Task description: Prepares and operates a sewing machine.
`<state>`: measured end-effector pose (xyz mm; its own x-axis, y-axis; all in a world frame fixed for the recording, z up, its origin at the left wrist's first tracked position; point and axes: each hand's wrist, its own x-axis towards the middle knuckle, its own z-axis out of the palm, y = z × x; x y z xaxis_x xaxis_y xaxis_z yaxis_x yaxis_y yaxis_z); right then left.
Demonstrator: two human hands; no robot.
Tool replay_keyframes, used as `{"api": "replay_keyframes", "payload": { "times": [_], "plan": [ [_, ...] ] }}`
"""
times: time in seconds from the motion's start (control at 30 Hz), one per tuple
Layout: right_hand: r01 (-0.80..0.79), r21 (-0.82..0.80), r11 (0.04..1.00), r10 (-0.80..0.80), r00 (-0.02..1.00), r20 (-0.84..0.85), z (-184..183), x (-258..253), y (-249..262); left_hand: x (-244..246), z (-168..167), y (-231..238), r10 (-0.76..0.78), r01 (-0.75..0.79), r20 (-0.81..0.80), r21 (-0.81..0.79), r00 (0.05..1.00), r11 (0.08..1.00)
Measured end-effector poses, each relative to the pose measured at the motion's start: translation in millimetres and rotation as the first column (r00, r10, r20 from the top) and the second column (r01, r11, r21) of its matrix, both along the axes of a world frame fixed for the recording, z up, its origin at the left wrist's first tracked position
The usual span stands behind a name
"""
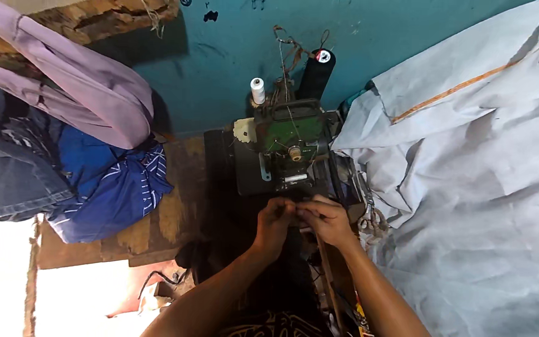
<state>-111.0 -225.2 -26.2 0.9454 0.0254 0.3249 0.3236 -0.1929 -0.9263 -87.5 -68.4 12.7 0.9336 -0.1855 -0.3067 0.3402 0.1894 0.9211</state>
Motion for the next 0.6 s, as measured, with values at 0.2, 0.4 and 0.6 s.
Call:
{"api": "replay_keyframes", "payload": {
  "times": [0.2, 0.4, 0.6],
  "plan": [
    [0.195, -0.341, 0.919, -0.203, 0.979, 0.014, -55.5, 38.9, -16.8, 12.2, -28.2, -28.8, 0.203, -0.207, -0.419, 0.035, 0.885, 0.978],
    [0.211, -0.500, 0.840, -0.195, 0.977, 0.086, -66.4, 69.7, -15.4, 24.7, -47.5, -34.8, 0.299, -0.315, -0.495, 0.054, 0.816, 0.948],
    [0.184, -0.582, 0.792, -0.173, 0.982, 0.075, -63.3, 72.5, -13.0, 33.4, -58.3, -39.5, 0.285, -0.382, -0.566, -0.057, 0.774, 0.923]
  ]
}}
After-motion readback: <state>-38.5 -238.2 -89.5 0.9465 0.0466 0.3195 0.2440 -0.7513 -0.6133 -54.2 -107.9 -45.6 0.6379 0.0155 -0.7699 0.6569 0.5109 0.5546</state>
